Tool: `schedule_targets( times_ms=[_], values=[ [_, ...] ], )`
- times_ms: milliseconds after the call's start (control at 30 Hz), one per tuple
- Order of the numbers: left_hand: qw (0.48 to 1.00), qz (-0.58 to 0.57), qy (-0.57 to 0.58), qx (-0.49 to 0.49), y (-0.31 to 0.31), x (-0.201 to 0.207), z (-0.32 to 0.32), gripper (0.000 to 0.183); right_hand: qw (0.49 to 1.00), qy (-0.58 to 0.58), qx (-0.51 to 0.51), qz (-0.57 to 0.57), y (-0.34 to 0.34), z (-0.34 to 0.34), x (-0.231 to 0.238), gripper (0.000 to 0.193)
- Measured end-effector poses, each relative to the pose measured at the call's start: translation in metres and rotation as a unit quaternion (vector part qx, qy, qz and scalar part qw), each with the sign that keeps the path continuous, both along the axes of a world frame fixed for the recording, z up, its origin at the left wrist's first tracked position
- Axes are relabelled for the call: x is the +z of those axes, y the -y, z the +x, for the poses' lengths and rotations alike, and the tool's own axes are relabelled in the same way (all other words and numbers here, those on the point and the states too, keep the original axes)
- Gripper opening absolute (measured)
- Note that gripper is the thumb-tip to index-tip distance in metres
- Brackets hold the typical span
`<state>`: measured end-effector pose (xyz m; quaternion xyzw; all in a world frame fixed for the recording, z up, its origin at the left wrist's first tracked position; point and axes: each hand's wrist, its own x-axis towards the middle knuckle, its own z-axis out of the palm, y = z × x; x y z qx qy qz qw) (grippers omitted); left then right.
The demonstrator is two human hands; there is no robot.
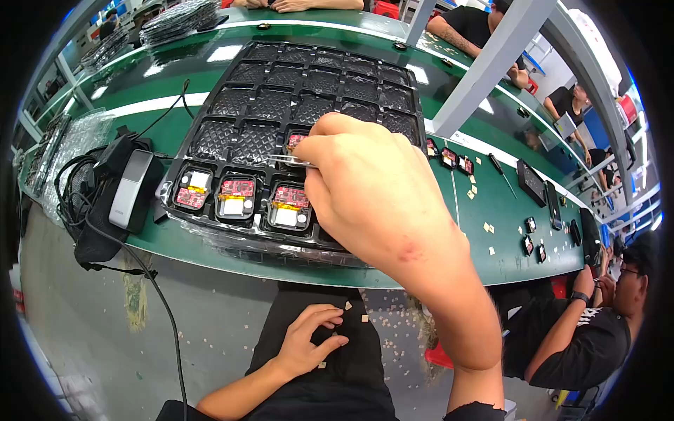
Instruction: Manually assemble small electronic boards by attaching sub-components using tweezers and placing them into a tray.
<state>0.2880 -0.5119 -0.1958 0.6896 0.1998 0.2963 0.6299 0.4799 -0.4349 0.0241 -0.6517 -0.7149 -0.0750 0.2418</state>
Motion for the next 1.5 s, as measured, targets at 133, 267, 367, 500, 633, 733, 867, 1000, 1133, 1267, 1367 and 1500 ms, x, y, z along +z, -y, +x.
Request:
schedule_targets(
  times_ms=[133,267,367,500,633,733,867,1000,1133,1267,1367,1500],
  values=[
    [1.000,-0.008,0.003,0.011,-0.005,-0.003,-0.006,0.047,0.994,-0.087,0.058,0.039,0.000,0.002,0.011,0.024],
    [1.000,-0.003,0.023,0.003,-0.003,-0.005,-0.001,0.043,0.934,-0.269,-0.169,0.163,0.033,0.057,0.016,0.023],
    [0.998,-0.038,0.042,0.007,-0.005,-0.008,-0.003,0.041,0.927,-0.145,-0.340,0.061,0.040,0.137,-0.017,0.026],
    [0.998,-0.047,0.051,-0.004,-0.003,-0.013,-0.001,0.038,0.931,-0.075,-0.358,-0.026,0.047,0.204,-0.099,0.037],
    [0.996,-0.066,0.048,0.022,0.001,-0.016,0.000,0.039,0.968,-0.156,-0.196,-0.005,0.030,0.198,-0.126,0.044],
    [0.997,-0.069,0.036,0.026,0.001,-0.014,0.001,0.038,0.983,-0.008,-0.154,-0.099,0.020,0.188,-0.131,0.043],
    [0.995,-0.083,0.037,0.034,0.001,-0.013,0.005,0.035,0.987,-0.063,-0.130,-0.077,0.027,0.163,-0.131,0.041],
    [0.995,-0.092,0.037,0.029,0.001,-0.015,0.008,0.034,0.982,-0.088,-0.142,-0.091,0.061,0.137,-0.115,0.039],
    [0.994,-0.092,0.041,0.038,0.002,-0.016,0.006,0.033,0.972,-0.159,-0.171,-0.014,0.089,0.117,-0.107,0.037],
    [0.994,-0.095,0.039,0.035,0.001,-0.016,0.005,0.034,0.934,-0.033,-0.343,0.091,0.139,0.162,-0.115,0.036],
    [0.992,-0.115,0.047,0.035,0.000,-0.013,0.006,0.034,0.841,0.121,-0.525,0.042,0.203,0.232,-0.133,0.035],
    [0.989,-0.133,0.052,0.022,0.000,-0.015,0.006,0.035,0.760,-0.024,-0.649,-0.009,0.277,0.302,-0.147,0.045]
  ],
)
